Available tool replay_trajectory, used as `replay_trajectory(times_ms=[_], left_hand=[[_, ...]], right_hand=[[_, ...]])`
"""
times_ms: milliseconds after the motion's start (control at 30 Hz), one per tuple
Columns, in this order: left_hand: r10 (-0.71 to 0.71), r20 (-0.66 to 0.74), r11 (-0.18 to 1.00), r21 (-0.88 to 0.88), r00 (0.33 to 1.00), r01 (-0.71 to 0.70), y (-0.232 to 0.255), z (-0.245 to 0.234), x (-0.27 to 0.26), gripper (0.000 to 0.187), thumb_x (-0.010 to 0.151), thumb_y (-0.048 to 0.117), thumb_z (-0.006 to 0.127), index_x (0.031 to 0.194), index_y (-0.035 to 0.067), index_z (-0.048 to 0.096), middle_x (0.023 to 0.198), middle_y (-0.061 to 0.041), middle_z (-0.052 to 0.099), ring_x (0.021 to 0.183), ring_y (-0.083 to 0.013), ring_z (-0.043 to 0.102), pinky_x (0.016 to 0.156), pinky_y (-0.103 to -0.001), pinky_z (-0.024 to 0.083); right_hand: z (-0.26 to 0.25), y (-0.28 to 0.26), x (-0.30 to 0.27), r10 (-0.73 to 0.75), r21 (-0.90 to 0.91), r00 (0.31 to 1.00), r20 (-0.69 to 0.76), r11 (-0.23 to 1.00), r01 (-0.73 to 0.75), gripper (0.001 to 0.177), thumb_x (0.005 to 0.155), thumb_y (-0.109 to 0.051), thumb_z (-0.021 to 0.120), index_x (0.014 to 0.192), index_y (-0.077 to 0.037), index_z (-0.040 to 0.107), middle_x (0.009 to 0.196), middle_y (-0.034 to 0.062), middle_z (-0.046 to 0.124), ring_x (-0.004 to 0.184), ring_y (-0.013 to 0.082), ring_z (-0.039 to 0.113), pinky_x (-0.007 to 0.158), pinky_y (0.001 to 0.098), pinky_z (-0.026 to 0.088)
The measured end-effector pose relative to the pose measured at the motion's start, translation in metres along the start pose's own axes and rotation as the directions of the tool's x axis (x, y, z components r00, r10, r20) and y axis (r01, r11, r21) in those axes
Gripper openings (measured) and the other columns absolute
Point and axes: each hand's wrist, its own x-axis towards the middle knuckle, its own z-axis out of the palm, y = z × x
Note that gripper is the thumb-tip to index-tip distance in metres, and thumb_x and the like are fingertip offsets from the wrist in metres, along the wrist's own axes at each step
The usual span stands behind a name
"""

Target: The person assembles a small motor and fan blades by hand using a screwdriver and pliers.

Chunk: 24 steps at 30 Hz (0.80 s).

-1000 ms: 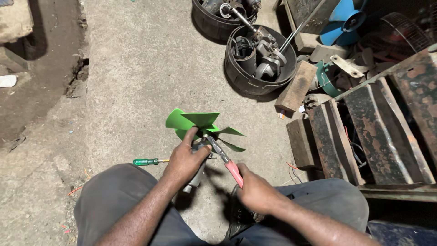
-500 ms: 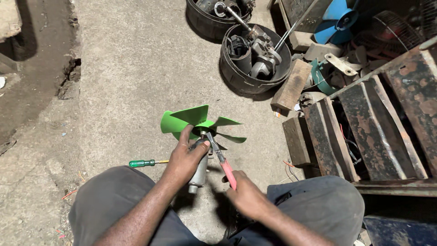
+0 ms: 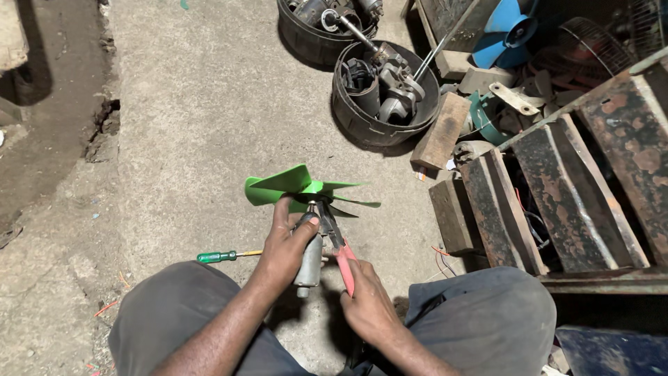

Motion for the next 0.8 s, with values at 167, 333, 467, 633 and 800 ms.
replay_trajectory(times_ms=[167, 333, 467, 633, 800], left_hand=[[-0.068, -0.056, 0.998, -0.011, 0.996, 0.068, 0.006, 0.007, -0.006, 0.072, 0.092, 0.023, 0.059, 0.154, 0.016, 0.023, 0.11, -0.016, 0.065, 0.074, -0.0235, 0.069, 0.056, -0.038, 0.06], [0.112, -0.112, 0.979, 0.184, 0.987, -0.09, -0.008, 0.005, -0.002, 0.059, 0.098, 0.026, 0.062, 0.148, 0.008, 0.035, 0.108, -0.012, 0.071, 0.095, -0.0157, 0.069, 0.08, -0.032, 0.056], [0.113, -0.107, 0.992, 0.072, 0.988, -0.106, -0.018, 0.005, 0.0, 0.056, 0.097, 0.024, 0.059, 0.146, 0.007, 0.04, 0.105, -0.012, 0.07, 0.093, -0.0166, 0.064, 0.082, -0.033, 0.052], [0.088, -0.136, 0.991, 0.114, 0.987, -0.072, 0.001, -0.002, -0.009, 0.064, 0.1, 0.027, 0.059, 0.155, 0.007, 0.031, 0.104, -0.015, 0.069, 0.088, -0.0171, 0.064, 0.077, -0.032, 0.055], [-0.346, -0.008, 0.896, -0.3, 0.938, 0.328, 0.039, -0.019, -0.014, 0.071, 0.091, 0.027, 0.05, 0.156, 0.019, 0.023, 0.087, -0.015, 0.067, 0.054, -0.0244, 0.066, 0.037, -0.037, 0.053]], right_hand=[[0.001, 0.0, -0.002, 0.049, 0.011, 0.991, -0.122, 0.999, -0.048, 0.054, 0.085, -0.005, 0.063, 0.134, 0.001, 0.041, 0.128, 0.026, 0.056, 0.123, 0.0423, 0.059, 0.105, 0.0465, 0.047], [0.001, -0.014, 0.004, 0.313, 0.1, 0.95, -0.005, 0.945, -0.311, 0.063, 0.083, -0.016, 0.067, 0.139, -0.012, 0.038, 0.118, 0.029, 0.067, 0.111, 0.0467, 0.066, 0.095, 0.0526, 0.051], [0.001, -0.003, 0.007, 0.315, 0.049, 0.948, 0.044, 0.947, -0.317, 0.063, 0.081, -0.009, 0.061, 0.139, -0.014, 0.039, 0.109, 0.0289, 0.069, 0.106, 0.0489, 0.066, 0.093, 0.0555, 0.051], [0.005, 0.032, 0.016, 0.034, 0.098, 0.999, 0.001, 0.995, -0.034, 0.058, 0.077, -0.004, 0.058, 0.132, -0.004, 0.04, 0.126, 0.027, 0.064, 0.111, 0.0471, 0.066, 0.093, 0.0513, 0.053], [-0.035, 0.061, 0.047, -0.249, -0.346, 0.965, -0.084, 0.915, 0.206, 0.068, 0.071, -0.005, 0.068, 0.134, -0.002, 0.042, 0.124, 0.0275, 0.062, 0.112, 0.0471, 0.063, 0.09, 0.0534, 0.052]])
